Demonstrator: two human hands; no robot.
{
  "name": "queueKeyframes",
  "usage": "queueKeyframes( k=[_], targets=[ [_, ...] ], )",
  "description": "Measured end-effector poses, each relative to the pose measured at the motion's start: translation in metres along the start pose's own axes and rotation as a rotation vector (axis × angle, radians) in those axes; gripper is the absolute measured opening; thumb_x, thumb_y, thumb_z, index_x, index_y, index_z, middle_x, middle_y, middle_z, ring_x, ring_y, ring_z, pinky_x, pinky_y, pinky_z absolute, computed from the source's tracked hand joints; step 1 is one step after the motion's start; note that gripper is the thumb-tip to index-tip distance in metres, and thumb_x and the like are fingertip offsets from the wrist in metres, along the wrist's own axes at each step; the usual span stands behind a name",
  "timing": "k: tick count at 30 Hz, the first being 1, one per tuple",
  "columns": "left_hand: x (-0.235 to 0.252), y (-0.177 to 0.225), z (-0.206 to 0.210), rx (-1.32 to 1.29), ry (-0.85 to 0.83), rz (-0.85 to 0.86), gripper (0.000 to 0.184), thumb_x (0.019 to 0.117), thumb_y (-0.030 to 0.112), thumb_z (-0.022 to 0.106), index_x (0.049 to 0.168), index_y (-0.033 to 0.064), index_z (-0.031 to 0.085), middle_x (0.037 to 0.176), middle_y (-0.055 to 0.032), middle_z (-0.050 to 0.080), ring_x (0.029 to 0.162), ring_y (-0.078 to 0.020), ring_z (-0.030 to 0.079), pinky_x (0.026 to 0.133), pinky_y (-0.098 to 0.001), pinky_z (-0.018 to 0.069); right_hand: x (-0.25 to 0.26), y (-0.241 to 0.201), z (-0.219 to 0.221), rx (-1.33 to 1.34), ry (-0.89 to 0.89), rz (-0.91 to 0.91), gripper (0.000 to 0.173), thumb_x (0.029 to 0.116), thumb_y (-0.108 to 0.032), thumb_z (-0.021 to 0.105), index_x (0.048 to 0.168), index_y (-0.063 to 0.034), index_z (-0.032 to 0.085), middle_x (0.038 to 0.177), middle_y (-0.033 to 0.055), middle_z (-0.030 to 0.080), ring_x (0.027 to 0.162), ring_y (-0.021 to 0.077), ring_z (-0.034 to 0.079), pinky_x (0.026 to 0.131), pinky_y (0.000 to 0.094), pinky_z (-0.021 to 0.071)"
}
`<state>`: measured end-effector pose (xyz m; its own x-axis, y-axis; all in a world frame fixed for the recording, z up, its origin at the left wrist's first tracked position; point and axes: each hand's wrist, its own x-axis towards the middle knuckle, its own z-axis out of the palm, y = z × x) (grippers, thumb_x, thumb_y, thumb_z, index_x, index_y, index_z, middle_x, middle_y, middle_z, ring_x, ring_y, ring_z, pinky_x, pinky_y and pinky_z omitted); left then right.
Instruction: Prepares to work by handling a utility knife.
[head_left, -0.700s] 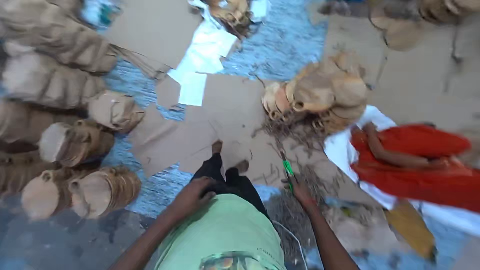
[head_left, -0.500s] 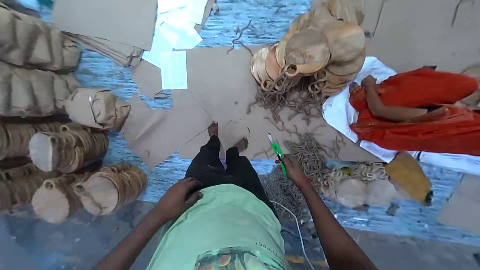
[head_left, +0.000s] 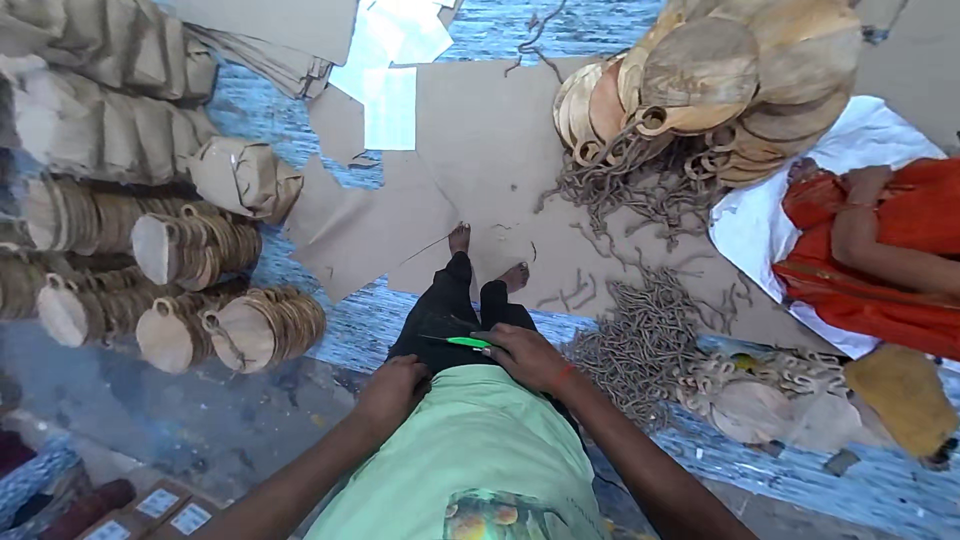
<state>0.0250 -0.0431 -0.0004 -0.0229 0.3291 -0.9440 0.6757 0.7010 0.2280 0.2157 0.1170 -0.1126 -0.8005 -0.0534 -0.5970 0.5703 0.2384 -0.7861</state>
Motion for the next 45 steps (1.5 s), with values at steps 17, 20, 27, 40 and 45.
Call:
queueKeyframes(
  k=[17,20,27,40,45],
  targets=[
    [-0.04,-0.04,0.055,-0.438,0.402,0.171,0.021,0.0995,0.017,0.063,0.104,0.0008,0.076,0.105,-0.0161,0.073,0.099,-0.029,0.07,0.093,-0.0447,0.0555,0.023,-0.039,-0.022,-0.098,-0.223,-0.108,0.033,0.1058,-0.034,0.057,0.131,-0.0183,0.072,0.124,0.0056,0.072,0.119,0.0213,0.066,0.107,0.0461,0.0482],
    [-0.048,-0.039,0.064,-0.345,0.546,0.284,0.018,0.0973,0.013,0.064,0.1,0.0016,0.077,0.102,-0.0157,0.074,0.099,-0.0317,0.072,0.092,-0.0461,0.0574,0.021,-0.038,-0.015,-0.08,-0.291,-0.158,0.034,0.1064,-0.033,0.055,0.131,-0.0185,0.072,0.126,0.0064,0.072,0.121,0.0221,0.065,0.109,0.045,0.0471],
    [-0.057,-0.04,0.073,-0.322,0.571,0.425,0.017,0.0959,0.01,0.061,0.099,0.0009,0.075,0.101,-0.0168,0.073,0.098,-0.0339,0.071,0.091,-0.0447,0.0577,0.044,-0.038,-0.016,-0.209,-0.376,-0.107,0.036,0.1083,-0.034,0.051,0.132,-0.016,0.07,0.127,0.0099,0.071,0.122,0.0259,0.064,0.109,0.0477,0.0455],
    [-0.061,-0.044,0.081,-0.379,0.521,0.426,0.016,0.0974,0.01,0.06,0.099,0.0014,0.073,0.101,-0.0157,0.073,0.1,-0.0316,0.07,0.094,-0.041,0.0557,0.057,-0.026,-0.002,-0.097,-0.289,-0.063,0.035,0.108,-0.037,0.052,0.125,-0.0149,0.072,0.096,0.0057,0.076,0.086,0.0201,0.072,0.087,0.0456,0.0562],
    [-0.06,-0.042,0.077,-0.373,0.506,0.434,0.017,0.0964,0.009,0.06,0.098,-0.0002,0.074,0.101,-0.0169,0.073,0.1,-0.0332,0.07,0.094,-0.0417,0.0555,0.077,-0.014,0.001,-0.456,-0.087,-0.056,0.033,0.1071,-0.035,0.054,0.118,-0.0125,0.075,0.101,0.0143,0.076,0.095,0.0348,0.073,0.084,0.0559,0.056]
  ],
)
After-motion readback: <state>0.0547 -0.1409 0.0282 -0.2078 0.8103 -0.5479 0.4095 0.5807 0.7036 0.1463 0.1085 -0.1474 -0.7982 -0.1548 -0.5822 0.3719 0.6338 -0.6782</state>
